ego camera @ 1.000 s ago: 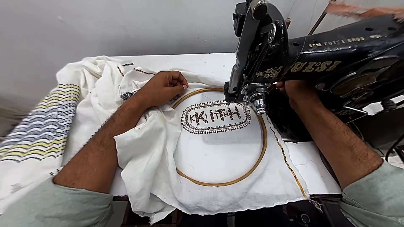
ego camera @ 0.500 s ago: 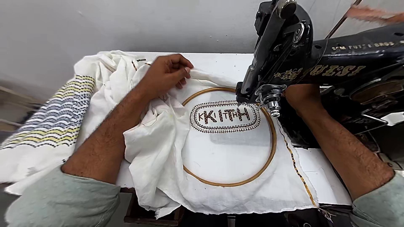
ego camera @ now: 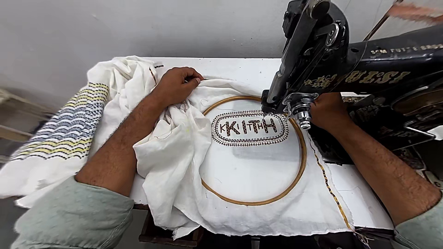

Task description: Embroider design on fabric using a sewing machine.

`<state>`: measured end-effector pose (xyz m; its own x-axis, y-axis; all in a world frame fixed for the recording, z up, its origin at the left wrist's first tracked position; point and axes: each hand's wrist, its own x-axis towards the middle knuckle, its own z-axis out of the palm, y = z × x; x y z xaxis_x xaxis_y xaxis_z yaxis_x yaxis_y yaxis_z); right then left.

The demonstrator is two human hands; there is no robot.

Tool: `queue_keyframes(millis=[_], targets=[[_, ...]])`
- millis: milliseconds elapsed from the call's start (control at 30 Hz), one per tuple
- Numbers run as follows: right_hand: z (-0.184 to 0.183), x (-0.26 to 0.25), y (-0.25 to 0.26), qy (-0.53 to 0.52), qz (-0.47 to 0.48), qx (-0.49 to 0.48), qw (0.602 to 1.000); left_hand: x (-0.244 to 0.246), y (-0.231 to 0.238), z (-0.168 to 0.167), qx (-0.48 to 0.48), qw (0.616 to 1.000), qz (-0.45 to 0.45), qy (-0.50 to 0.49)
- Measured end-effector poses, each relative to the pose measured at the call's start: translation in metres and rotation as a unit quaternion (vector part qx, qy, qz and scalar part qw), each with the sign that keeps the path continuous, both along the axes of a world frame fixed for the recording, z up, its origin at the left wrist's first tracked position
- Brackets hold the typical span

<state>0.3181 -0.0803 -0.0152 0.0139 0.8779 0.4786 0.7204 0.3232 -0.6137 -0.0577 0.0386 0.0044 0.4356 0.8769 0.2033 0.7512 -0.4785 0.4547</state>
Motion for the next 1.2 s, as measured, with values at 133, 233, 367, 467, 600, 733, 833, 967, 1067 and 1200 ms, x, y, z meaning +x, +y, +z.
queue_keyframes(millis=[133,233,367,467,600,733,833,967,1067,1200], targets=[[0.0117,-0.0081,-0.0106,-0.041,0.009,-0.054,0.998,0.0003,-0.0005,0.0003,0.001,1.0,0.0,0.003],[0.0102,-0.0071,-0.0093,-0.049,0.014,-0.05,0.997,-0.0001,0.0005,-0.0001,0.002,1.0,-0.001,0.004],[0.004,-0.0017,-0.0043,-0.037,0.027,-0.038,0.998,0.0003,0.0003,0.0002,0.003,1.0,-0.003,0.01],[0.0048,-0.0018,-0.004,-0.036,0.023,-0.057,0.997,0.0,-0.0002,0.0004,0.004,1.0,-0.004,0.011],[0.0048,-0.0021,-0.0044,-0.03,0.03,-0.05,0.998,-0.0001,-0.0007,0.0004,0.004,1.0,-0.005,0.01],[0.0076,-0.0031,-0.0059,-0.038,0.023,-0.062,0.997,0.0002,-0.0008,0.001,0.003,1.0,-0.006,0.014],[0.0075,-0.004,-0.0069,-0.041,0.032,-0.046,0.998,0.0001,-0.0009,0.001,0.005,1.0,-0.008,0.014],[0.0067,-0.0033,-0.0059,-0.036,0.039,-0.045,0.998,0.0002,-0.0005,0.0005,0.006,1.0,-0.009,0.013],[0.0061,-0.0022,-0.0047,-0.039,0.04,-0.045,0.997,0.0001,-0.0013,0.0013,0.003,1.0,-0.008,0.014],[0.0085,-0.0031,-0.0062,-0.042,0.038,-0.054,0.997,-0.0003,-0.0012,0.0009,0.004,1.0,-0.006,0.015]])
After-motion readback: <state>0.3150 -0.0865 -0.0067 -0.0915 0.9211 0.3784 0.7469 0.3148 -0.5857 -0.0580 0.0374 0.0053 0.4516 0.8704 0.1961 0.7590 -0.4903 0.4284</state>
